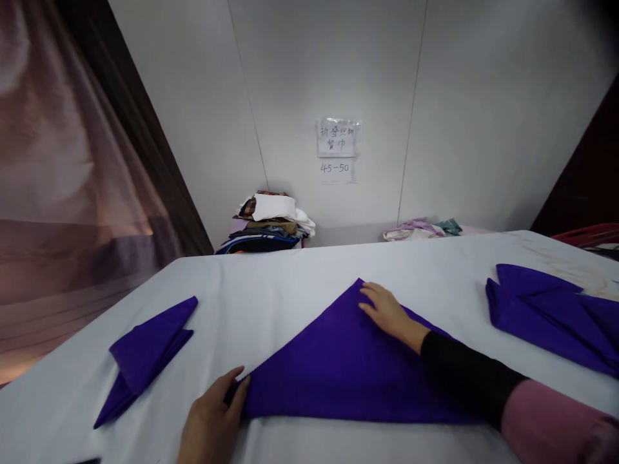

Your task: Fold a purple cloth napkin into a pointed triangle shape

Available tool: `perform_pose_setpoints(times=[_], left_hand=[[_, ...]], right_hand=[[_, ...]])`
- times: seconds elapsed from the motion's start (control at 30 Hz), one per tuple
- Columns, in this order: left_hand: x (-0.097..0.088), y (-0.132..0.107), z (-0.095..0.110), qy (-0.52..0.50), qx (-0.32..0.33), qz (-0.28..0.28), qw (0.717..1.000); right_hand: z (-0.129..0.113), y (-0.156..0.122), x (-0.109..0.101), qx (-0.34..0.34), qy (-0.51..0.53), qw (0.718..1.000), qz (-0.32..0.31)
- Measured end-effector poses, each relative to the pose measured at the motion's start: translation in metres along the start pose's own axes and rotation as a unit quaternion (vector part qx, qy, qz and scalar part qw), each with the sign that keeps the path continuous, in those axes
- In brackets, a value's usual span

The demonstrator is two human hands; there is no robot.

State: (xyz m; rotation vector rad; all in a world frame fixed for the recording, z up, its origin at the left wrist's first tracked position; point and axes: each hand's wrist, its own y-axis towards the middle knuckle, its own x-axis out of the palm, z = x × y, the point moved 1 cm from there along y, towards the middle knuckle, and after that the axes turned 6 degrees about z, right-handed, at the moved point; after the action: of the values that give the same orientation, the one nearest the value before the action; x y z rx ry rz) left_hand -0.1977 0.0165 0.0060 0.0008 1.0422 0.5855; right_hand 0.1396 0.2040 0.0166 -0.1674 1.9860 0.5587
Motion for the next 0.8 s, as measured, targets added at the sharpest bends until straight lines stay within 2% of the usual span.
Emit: perform_pose_setpoints(times=[0.13,0.2,0.27,0.37,0.43,0.53,0.6,0.7,0.8], left_hand=[[0.007,0.000,-0.003,0.037,0.116,0.064,0.991],[0.013,0.000,-0.005,0.052,0.163,0.065,0.983],[0.019,0.001,-0.008,0.067,0.189,0.053,0.978],[0.022,0.003,-0.013,0.084,0.202,0.049,0.975],[0.019,0.004,-0.012,0.089,0.216,0.068,0.970],[0.013,-0.003,0.005,0.091,0.280,0.084,0.952],[0.013,-0.013,0.023,0.086,0.361,0.053,0.927],[0.024,-0.027,0.042,0.091,0.483,-0.008,0.871],[0.043,-0.026,0.035,0.107,0.540,-0.009,0.835]], right_hand=[[-0.036,-0.047,0.006,-0.140,0.057,0.980,-0.132],[-0.046,-0.059,0.008,-0.159,0.063,0.968,-0.183],[-0.050,-0.063,0.007,-0.154,0.060,0.964,-0.207],[-0.056,-0.065,-0.006,-0.139,0.065,0.966,-0.210],[-0.063,-0.075,-0.020,-0.143,0.079,0.966,-0.200],[-0.076,-0.104,-0.037,-0.168,0.109,0.960,-0.194],[-0.082,-0.126,-0.042,-0.181,0.122,0.955,-0.200],[-0.084,-0.152,-0.041,-0.172,0.121,0.961,-0.179],[-0.078,-0.164,-0.038,-0.147,0.109,0.972,-0.148]])
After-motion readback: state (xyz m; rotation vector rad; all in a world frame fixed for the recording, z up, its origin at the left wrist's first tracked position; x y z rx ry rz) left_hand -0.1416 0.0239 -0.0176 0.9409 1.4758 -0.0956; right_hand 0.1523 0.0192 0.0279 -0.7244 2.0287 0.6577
